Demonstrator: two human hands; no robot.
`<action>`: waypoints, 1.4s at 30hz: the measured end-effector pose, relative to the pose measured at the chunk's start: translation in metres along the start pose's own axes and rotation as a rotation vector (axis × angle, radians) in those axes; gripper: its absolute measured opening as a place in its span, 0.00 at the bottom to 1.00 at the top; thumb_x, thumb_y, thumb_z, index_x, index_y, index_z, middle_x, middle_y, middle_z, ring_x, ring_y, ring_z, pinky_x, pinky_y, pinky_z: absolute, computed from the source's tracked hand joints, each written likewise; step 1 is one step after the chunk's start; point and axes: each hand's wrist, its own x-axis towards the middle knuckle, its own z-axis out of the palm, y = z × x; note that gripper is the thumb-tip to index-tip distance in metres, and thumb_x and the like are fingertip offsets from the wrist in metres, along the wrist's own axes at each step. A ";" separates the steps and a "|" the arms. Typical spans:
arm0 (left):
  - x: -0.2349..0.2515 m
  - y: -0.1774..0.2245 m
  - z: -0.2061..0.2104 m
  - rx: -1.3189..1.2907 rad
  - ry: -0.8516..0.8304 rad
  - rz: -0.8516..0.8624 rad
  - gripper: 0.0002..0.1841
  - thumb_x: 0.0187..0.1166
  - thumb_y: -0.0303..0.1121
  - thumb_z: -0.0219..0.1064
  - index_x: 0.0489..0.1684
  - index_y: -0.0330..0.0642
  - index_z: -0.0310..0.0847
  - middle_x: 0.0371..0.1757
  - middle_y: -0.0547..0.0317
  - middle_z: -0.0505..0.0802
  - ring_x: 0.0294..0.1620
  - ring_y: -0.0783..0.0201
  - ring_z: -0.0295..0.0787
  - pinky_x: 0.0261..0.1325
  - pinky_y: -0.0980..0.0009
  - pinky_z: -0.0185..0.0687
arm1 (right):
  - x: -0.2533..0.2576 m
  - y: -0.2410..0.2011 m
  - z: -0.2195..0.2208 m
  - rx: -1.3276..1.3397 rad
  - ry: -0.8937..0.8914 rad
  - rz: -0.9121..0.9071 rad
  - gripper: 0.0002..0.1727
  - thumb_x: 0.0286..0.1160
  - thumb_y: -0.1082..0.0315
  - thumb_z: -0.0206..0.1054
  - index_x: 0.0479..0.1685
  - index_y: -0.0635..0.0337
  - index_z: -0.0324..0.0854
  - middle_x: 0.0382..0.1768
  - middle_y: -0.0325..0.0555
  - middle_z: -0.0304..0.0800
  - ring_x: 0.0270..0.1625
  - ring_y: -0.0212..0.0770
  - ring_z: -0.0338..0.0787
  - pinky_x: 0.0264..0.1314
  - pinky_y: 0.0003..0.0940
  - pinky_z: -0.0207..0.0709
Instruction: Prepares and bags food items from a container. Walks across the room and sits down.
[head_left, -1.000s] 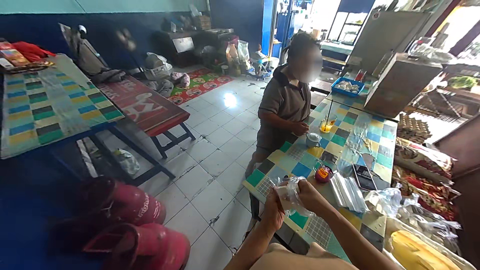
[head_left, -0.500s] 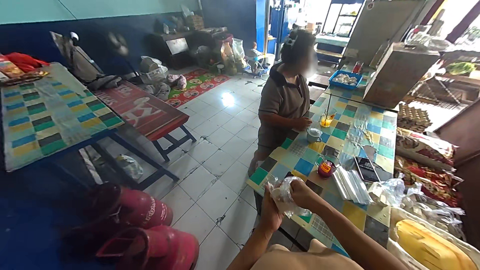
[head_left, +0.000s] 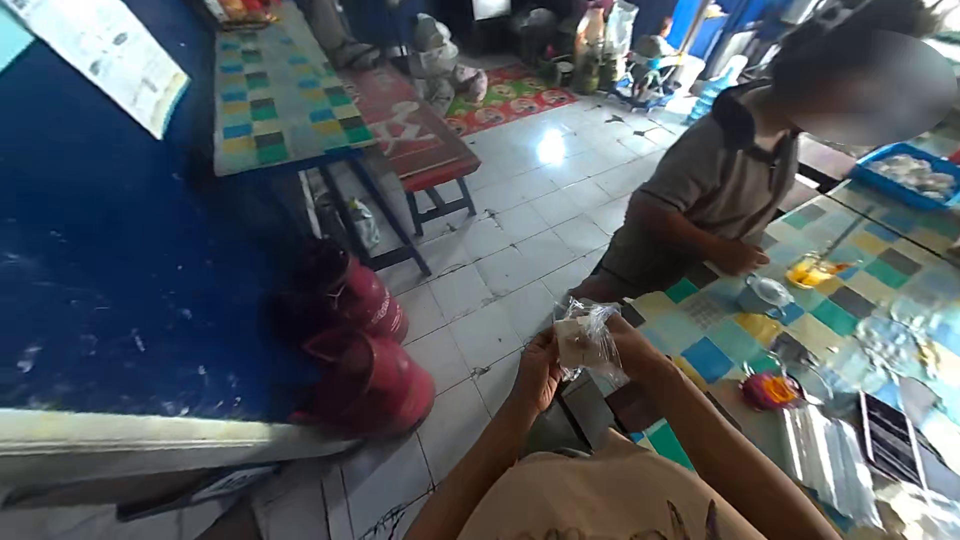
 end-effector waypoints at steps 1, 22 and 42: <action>0.010 0.007 -0.004 0.005 0.018 -0.008 0.10 0.88 0.19 0.50 0.59 0.35 0.73 0.40 0.59 0.92 0.39 0.69 0.92 0.47 0.72 0.90 | 0.016 -0.001 0.001 -0.077 -0.021 0.008 0.14 0.72 0.79 0.67 0.57 0.68 0.80 0.44 0.39 0.92 0.46 0.27 0.91 0.56 0.27 0.87; 0.355 0.202 -0.033 -0.246 -0.048 0.033 0.37 0.88 0.64 0.32 0.52 0.48 0.86 0.44 0.59 0.97 0.46 0.63 0.96 0.46 0.61 0.93 | 0.413 -0.100 -0.005 -0.744 -0.321 -0.016 0.27 0.79 0.70 0.64 0.70 0.84 0.72 0.70 0.82 0.76 0.78 0.72 0.75 0.83 0.66 0.62; 0.834 0.307 0.101 -0.070 -0.402 -0.699 0.39 0.84 0.68 0.32 0.49 0.49 0.86 0.42 0.57 0.98 0.43 0.60 0.97 0.46 0.60 0.93 | 0.754 -0.196 -0.234 -0.657 0.488 0.250 0.19 0.81 0.68 0.65 0.61 0.78 0.82 0.59 0.74 0.87 0.68 0.68 0.85 0.76 0.61 0.72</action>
